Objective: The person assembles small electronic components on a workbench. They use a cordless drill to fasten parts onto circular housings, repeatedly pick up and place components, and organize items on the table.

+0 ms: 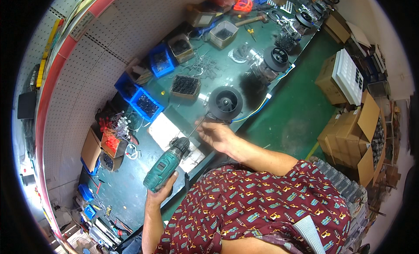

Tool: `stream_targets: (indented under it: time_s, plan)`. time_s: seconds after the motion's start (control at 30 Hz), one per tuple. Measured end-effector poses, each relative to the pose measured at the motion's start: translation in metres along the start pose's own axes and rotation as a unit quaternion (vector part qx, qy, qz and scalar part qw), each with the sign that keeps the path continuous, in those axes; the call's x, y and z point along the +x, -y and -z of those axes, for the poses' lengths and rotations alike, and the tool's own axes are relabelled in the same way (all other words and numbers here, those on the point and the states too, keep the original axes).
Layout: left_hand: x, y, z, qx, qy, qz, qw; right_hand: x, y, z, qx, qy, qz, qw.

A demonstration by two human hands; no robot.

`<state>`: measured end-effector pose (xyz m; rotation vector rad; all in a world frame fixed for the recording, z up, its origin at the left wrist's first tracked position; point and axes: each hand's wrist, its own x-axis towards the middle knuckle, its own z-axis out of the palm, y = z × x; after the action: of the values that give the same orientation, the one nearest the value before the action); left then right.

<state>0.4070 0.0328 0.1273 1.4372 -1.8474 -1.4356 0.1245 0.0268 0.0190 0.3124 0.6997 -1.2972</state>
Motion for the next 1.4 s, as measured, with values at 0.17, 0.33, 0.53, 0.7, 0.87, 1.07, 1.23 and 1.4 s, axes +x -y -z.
stream_targets:
  time_s: [0.17, 0.33, 0.53, 0.7, 0.87, 1.07, 1.23, 1.4]
  plan:
    - [0.010, -0.019, 0.005, 0.020, 0.024, 0.000, 1.000, -0.021, 0.006, 0.004, -0.104, -0.043, 0.001, 0.994]
    - [0.037, -0.064, 0.030, 0.074, 0.075, -0.028, 0.994, -0.046, 0.026, 0.071, -0.311, -0.171, 0.118, 0.927]
    - [0.109, -0.179, 0.035, 0.278, 0.213, -0.119, 0.929, -0.005, 0.076, 0.136, -0.500, -0.177, 0.459, 0.713]
    - [0.148, -0.224, 0.012, 0.395, 0.280, -0.087, 0.870, -0.011, 0.098, 0.125, -0.594, -0.010, 0.453, 0.665]
    - [0.162, -0.220, -0.006, 0.445, 0.295, -0.086, 0.841, -0.044, 0.110, 0.142, -0.696, 0.028, 0.392, 0.601]
    - [0.161, -0.233, -0.013, 0.462, 0.295, -0.069, 0.833, -0.001, 0.080, 0.106, -0.533, -0.056, 0.411, 0.738]
    - [0.159, -0.235, -0.014, 0.472, 0.292, -0.037, 0.831, 0.008, 0.079, 0.090, -0.516, -0.034, 0.356, 0.778]
    - [0.162, -0.234, -0.019, 0.481, 0.289, -0.036, 0.827, 0.012, 0.078, 0.100, -0.579, -0.063, 0.404, 0.705]
